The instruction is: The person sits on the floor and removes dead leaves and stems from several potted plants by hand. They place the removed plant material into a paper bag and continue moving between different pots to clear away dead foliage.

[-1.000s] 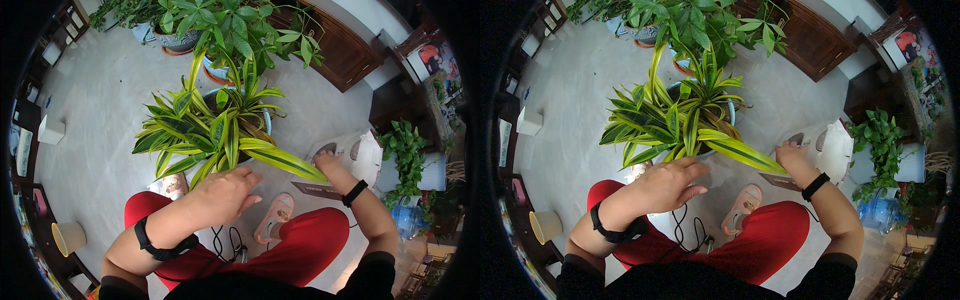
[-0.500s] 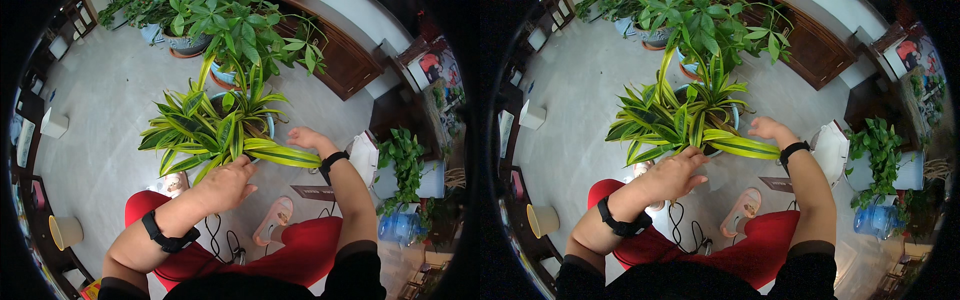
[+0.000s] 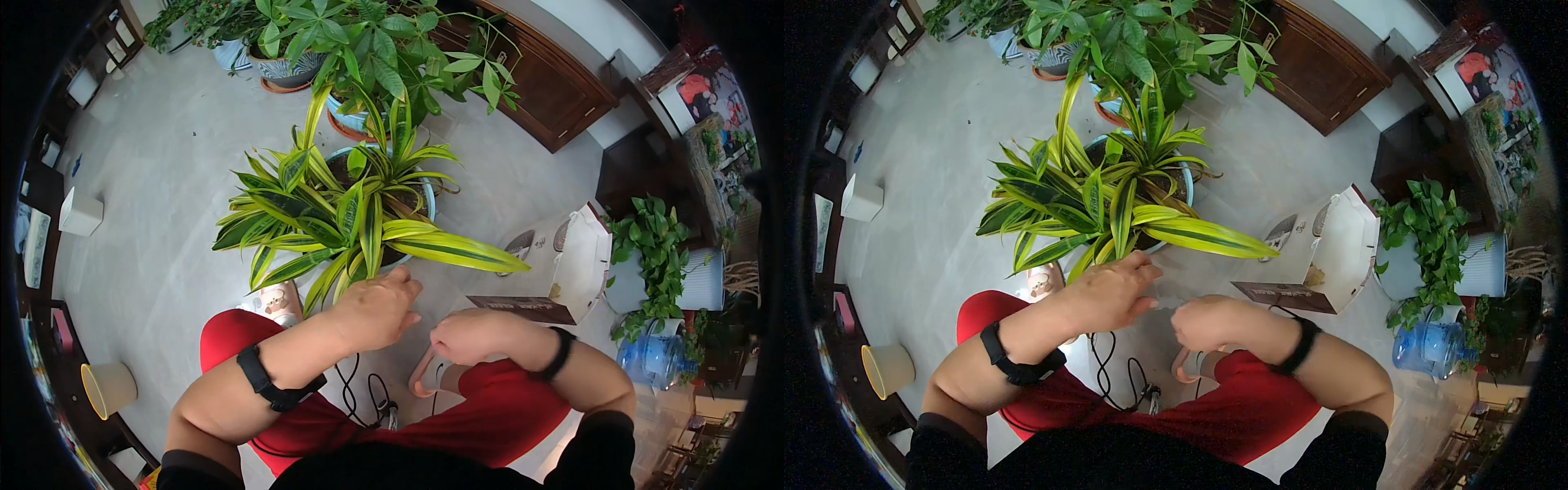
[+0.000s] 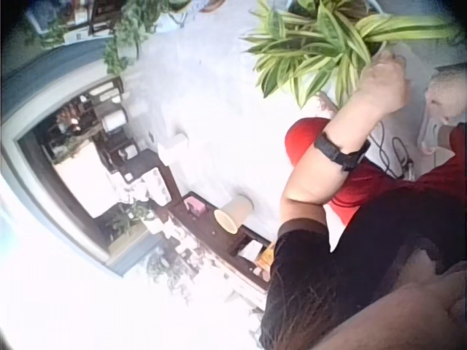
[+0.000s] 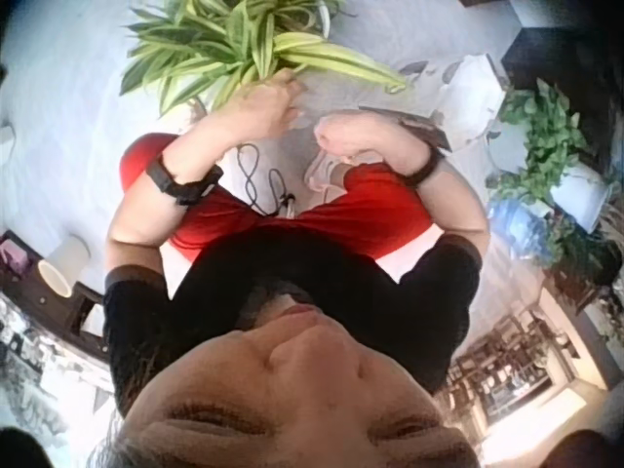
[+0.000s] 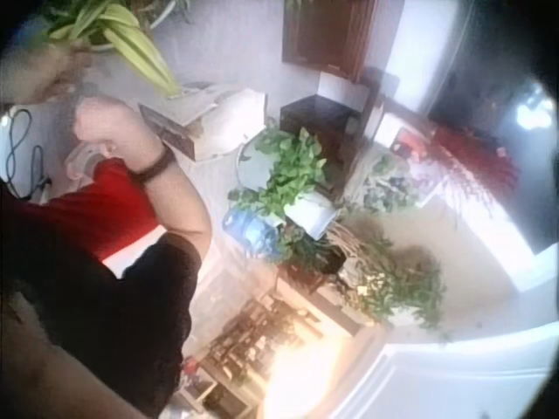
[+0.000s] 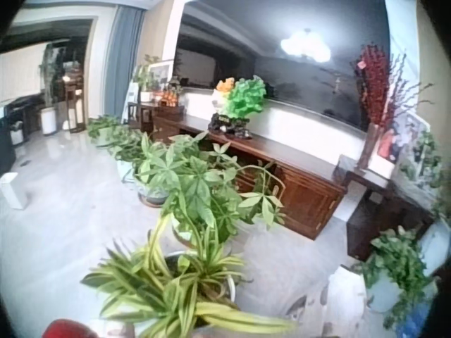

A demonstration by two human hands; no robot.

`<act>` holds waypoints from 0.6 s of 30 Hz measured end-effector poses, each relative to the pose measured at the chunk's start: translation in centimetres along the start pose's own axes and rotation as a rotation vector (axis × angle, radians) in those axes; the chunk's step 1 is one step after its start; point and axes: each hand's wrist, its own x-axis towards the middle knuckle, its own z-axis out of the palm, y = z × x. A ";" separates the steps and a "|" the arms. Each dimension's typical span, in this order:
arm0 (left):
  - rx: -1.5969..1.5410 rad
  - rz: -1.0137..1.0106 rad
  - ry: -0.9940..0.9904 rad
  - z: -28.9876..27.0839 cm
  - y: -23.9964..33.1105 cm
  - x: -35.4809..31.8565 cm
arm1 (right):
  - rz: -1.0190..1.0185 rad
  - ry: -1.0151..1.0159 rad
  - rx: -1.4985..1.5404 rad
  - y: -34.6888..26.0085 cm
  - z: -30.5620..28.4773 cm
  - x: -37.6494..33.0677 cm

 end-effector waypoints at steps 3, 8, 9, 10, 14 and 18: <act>-0.006 0.007 0.019 -0.3 0.1 -0.5 | 0.219 -0.091 -0.025 7.1 5.8 6.0; 0.011 -0.053 0.088 -0.5 -0.4 -1.0 | 0.335 0.608 0.192 12.7 2.6 9.4; 0.025 -0.058 0.118 -0.5 -0.4 -1.0 | 0.346 0.771 0.274 13.3 1.5 10.2; 0.039 -0.063 0.148 -0.6 -0.3 -0.9 | 0.356 0.933 0.357 13.8 0.5 10.9; 0.095 -0.164 0.198 -1.3 0.0 0.1 | 0.379 1.142 0.283 15.2 -2.6 13.6; 0.093 -0.210 0.209 -1.6 -0.3 1.1 | 0.390 1.135 0.151 16.8 -4.1 17.1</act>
